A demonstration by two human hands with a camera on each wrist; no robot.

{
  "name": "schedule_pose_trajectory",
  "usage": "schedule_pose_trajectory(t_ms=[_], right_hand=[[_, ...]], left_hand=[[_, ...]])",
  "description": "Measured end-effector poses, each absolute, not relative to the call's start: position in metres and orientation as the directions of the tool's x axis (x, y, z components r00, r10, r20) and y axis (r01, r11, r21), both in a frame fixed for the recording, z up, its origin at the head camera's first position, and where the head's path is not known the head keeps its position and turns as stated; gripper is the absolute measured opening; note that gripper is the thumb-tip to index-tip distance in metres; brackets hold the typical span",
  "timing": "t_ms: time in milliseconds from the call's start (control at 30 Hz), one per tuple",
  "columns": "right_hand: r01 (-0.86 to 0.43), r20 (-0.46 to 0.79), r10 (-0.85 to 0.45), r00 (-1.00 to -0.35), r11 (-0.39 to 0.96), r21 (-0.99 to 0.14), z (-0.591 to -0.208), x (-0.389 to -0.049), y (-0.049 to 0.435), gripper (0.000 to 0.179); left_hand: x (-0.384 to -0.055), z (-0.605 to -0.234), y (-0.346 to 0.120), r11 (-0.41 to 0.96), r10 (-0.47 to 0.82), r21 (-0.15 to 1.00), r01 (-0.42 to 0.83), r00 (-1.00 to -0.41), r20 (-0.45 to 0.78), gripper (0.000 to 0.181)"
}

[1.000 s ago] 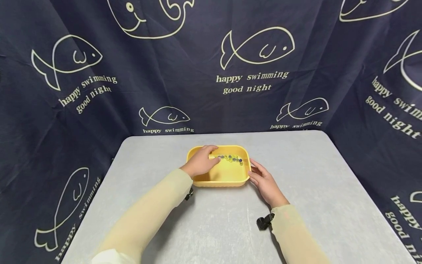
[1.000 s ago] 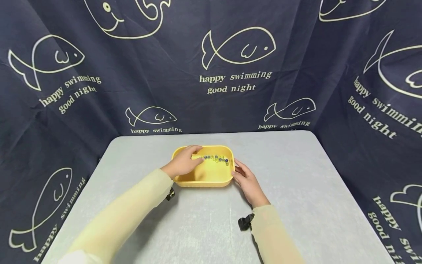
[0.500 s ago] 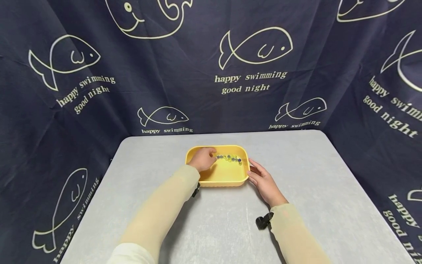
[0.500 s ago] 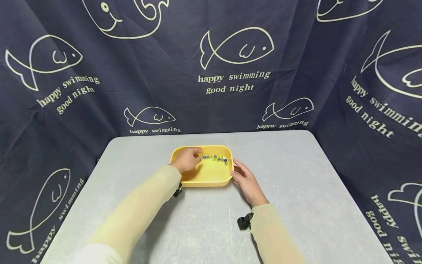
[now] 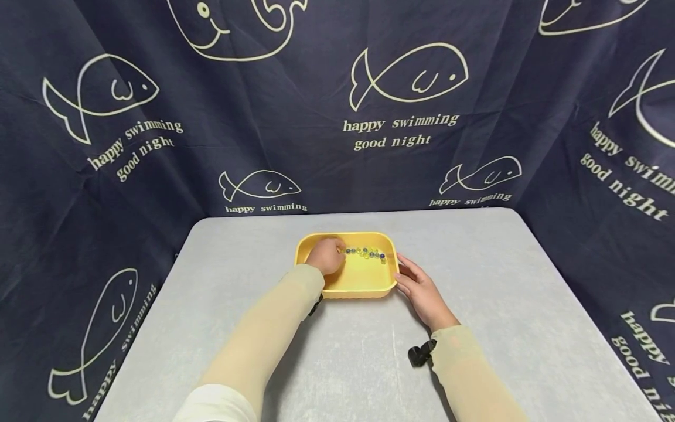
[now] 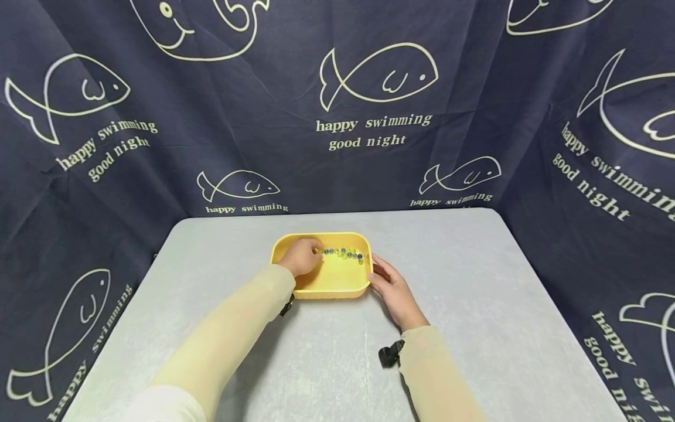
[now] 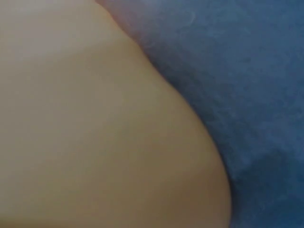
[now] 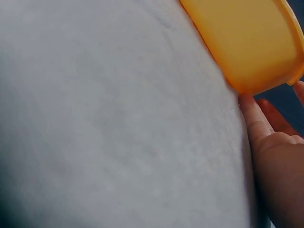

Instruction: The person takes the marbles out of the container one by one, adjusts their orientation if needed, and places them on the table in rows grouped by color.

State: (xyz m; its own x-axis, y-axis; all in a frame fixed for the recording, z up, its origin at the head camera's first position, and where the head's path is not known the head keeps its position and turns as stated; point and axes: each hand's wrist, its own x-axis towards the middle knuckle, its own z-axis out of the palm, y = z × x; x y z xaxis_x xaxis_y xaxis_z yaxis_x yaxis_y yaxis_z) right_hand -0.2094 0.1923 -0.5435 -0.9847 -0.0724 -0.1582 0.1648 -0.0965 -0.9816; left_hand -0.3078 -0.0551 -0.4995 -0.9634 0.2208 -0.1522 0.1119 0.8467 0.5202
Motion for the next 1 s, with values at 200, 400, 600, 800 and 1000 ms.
schedule_pose_trajectory(t_ms=[200, 400, 600, 800, 1000], right_hand=[[0.164, -0.157, -0.083, -0.984, -0.082, -0.983, -0.543, -0.211, 0.191, 0.060], [0.162, -0.157, -0.083, -0.984, -0.069, -0.984, -0.541, -0.212, 0.188, 0.061], [0.170, -0.166, -0.073, -0.983, -0.054, -0.984, -0.540, -0.211, 0.189, 0.062], [0.173, -0.167, -0.071, -0.983, -0.093, -0.980, -0.543, -0.208, 0.192, 0.062], [0.162, -0.155, -0.066, -0.986, -0.114, -0.980, -0.544, -0.208, 0.190, 0.061]], left_hand=[[-0.309, -0.499, -0.058, 0.865, 0.188, 0.495, 0.087, -0.969, -0.159, 0.026], [-0.310, -0.499, -0.062, 0.891, 0.184, 0.443, 0.101, -0.972, -0.148, 0.018], [-0.307, -0.494, -0.066, 0.881, 0.203, 0.457, 0.122, -0.970, -0.131, 0.013], [-0.293, -0.478, -0.076, 0.788, 0.260, 0.593, 0.163, -0.962, -0.081, 0.013], [-0.277, -0.472, -0.089, 0.671, 0.320, 0.698, 0.250, -0.947, 0.031, 0.010]])
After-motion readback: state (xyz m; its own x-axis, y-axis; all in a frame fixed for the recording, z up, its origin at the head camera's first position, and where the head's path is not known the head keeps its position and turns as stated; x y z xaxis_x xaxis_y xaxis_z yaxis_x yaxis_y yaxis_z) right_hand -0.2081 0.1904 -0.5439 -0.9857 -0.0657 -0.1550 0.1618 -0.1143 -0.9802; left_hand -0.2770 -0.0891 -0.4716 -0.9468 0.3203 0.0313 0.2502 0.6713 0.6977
